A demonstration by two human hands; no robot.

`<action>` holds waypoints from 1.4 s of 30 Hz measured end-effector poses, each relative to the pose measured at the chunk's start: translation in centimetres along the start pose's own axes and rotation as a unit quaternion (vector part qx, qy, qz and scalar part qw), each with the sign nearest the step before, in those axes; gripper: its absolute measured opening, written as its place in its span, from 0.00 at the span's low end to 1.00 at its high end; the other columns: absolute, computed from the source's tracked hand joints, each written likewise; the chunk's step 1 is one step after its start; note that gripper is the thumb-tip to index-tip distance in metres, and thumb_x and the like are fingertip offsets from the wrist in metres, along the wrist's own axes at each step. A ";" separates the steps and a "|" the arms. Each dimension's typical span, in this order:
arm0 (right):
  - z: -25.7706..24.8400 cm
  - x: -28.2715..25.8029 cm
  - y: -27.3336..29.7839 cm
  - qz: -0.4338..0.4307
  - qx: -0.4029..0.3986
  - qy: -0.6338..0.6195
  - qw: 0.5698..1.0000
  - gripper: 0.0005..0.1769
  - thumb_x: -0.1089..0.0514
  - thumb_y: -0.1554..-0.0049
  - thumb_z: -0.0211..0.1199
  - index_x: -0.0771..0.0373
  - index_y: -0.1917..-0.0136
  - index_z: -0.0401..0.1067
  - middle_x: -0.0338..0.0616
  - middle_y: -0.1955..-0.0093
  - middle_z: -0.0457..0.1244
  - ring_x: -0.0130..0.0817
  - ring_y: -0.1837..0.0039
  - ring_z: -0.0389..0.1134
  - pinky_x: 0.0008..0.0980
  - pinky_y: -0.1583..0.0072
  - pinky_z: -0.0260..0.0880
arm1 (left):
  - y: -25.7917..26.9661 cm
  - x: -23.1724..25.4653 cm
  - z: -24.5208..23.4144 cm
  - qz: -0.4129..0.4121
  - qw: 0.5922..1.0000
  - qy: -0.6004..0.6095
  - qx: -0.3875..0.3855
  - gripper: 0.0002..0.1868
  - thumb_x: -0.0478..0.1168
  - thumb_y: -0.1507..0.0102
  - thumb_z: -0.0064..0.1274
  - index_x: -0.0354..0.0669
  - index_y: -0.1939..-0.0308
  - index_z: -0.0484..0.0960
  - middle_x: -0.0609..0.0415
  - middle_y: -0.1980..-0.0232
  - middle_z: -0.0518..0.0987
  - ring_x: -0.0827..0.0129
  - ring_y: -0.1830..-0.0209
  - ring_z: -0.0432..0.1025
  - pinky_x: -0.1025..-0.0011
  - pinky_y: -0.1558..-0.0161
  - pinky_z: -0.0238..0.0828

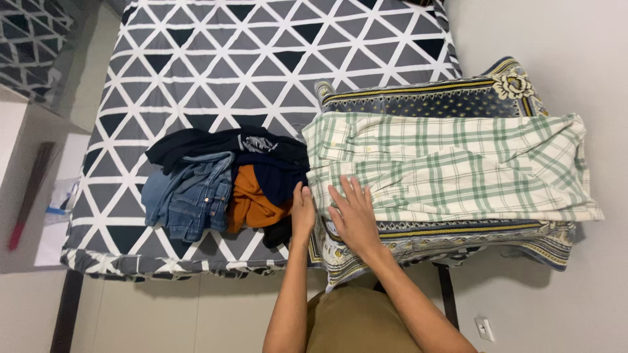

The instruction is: The person folds a shirt on a patterned surface, carries it to a white shelf, and places it there.

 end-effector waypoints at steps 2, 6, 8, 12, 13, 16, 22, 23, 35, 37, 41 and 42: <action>0.5 -0.1 0.3 -0.007 -0.006 0.026 1.000 0.29 0.50 0.36 0.56 0.57 0.24 0.62 0.57 0.18 0.47 0.59 0.18 0.43 0.60 0.22 0.36 | -0.6 -2.3 0.7 -0.019 0.998 0.063 -0.021 0.32 0.55 0.27 0.36 0.39 0.25 0.62 0.42 0.27 0.68 0.53 0.28 0.65 0.61 0.32 0.59; 0.9 -0.1 0.5 -0.013 -0.020 0.071 0.997 0.34 0.46 0.36 0.56 0.55 0.20 0.56 0.57 0.17 0.44 0.57 0.17 0.41 0.59 0.21 0.36 | 0.3 -7.2 1.5 -0.234 0.948 0.206 -0.066 0.34 0.58 0.32 0.39 0.48 0.25 0.64 0.47 0.33 0.73 0.58 0.37 0.69 0.59 0.43 0.64; 1.0 -0.3 0.2 -0.015 -0.028 0.083 0.996 0.37 0.45 0.38 0.57 0.56 0.20 0.54 0.58 0.17 0.43 0.58 0.17 0.40 0.60 0.22 0.35 | -0.3 -6.4 0.9 -0.207 0.960 0.179 -0.063 0.35 0.56 0.33 0.42 0.48 0.24 0.63 0.49 0.32 0.73 0.59 0.37 0.69 0.59 0.44 0.66; 1.4 -0.3 0.4 -0.006 -0.057 0.080 0.995 0.48 0.40 0.45 0.65 0.56 0.20 0.48 0.60 0.17 0.39 0.60 0.17 0.36 0.62 0.23 0.33 | 0.5 -6.2 0.4 -0.228 0.955 0.181 -0.061 0.37 0.51 0.35 0.49 0.50 0.23 0.58 0.52 0.33 0.70 0.57 0.40 0.67 0.57 0.52 0.69; 1.3 -0.4 0.3 -0.007 -0.057 0.080 0.995 0.48 0.40 0.45 0.65 0.56 0.20 0.48 0.60 0.17 0.39 0.60 0.17 0.36 0.62 0.23 0.33 | 0.8 -6.1 0.4 -0.228 0.955 0.182 -0.061 0.37 0.51 0.35 0.49 0.50 0.23 0.58 0.52 0.33 0.70 0.57 0.40 0.67 0.57 0.52 0.69; 1.7 -0.1 0.4 0.006 -0.086 0.100 0.991 0.54 0.45 0.51 0.68 0.55 0.18 0.46 0.59 0.16 0.37 0.58 0.16 0.34 0.60 0.22 0.31 | 1.9 -8.0 1.7 -0.301 0.919 0.244 -0.077 0.41 0.47 0.36 0.52 0.54 0.22 0.51 0.46 0.34 0.72 0.53 0.44 0.71 0.59 0.56 0.70; 1.8 -0.2 0.3 0.022 -0.091 0.126 0.988 0.56 0.50 0.53 0.69 0.53 0.18 0.45 0.56 0.16 0.37 0.57 0.16 0.34 0.60 0.21 0.31 | -0.7 -12.2 2.5 -0.242 0.837 0.483 -0.086 0.31 0.35 0.32 0.57 0.37 0.27 0.64 0.41 0.43 0.73 0.57 0.54 0.68 0.61 0.56 0.68; 1.8 -0.2 0.3 0.024 -0.089 0.129 0.987 0.55 0.51 0.53 0.69 0.53 0.18 0.45 0.56 0.16 0.38 0.56 0.16 0.35 0.59 0.21 0.31 | -0.9 -12.1 2.2 -0.248 0.814 0.518 -0.089 0.26 0.34 0.32 0.56 0.37 0.32 0.66 0.44 0.43 0.74 0.58 0.51 0.70 0.61 0.52 0.70; 2.6 -2.1 -2.4 0.073 -0.064 0.136 0.986 0.53 0.64 0.57 0.71 0.52 0.21 0.53 0.56 0.16 0.39 0.60 0.17 0.35 0.74 0.25 0.30 | 2.6 2.4 -5.3 -0.082 0.858 0.505 -0.047 0.16 0.30 0.36 0.54 0.38 0.45 0.72 0.46 0.47 0.77 0.58 0.46 0.73 0.58 0.44 0.74; 2.9 -2.1 -2.7 0.078 -0.070 0.109 0.988 0.53 0.64 0.57 0.71 0.50 0.22 0.53 0.56 0.17 0.39 0.59 0.17 0.35 0.75 0.26 0.29 | 2.5 2.9 -5.3 -0.047 0.862 0.501 -0.057 0.15 0.29 0.35 0.55 0.38 0.45 0.72 0.46 0.48 0.77 0.58 0.47 0.72 0.57 0.42 0.72; 1.8 -1.4 -2.7 0.086 -0.031 0.049 0.995 0.50 0.71 0.56 0.60 0.48 0.21 0.57 0.55 0.16 0.44 0.57 0.17 0.40 0.73 0.25 0.30 | 1.2 -0.2 -3.6 -0.068 0.792 0.606 -0.032 0.13 0.41 0.31 0.50 0.40 0.46 0.71 0.44 0.44 0.75 0.56 0.43 0.70 0.54 0.37 0.65; 1.5 -0.9 -2.7 0.092 -0.020 -0.011 0.996 0.49 0.71 0.55 0.57 0.49 0.21 0.57 0.56 0.17 0.46 0.58 0.17 0.41 0.73 0.25 0.31 | 0.8 -2.1 -2.6 -0.119 0.742 0.659 -0.011 0.16 0.47 0.30 0.47 0.40 0.47 0.71 0.42 0.42 0.74 0.52 0.41 0.70 0.50 0.35 0.65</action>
Point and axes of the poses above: each hand's wrist, its own y-axis away from the middle knuckle, its own z-axis out of the palm, x = y × z, the point moved 10 cm from there along -y, towards the middle knuckle
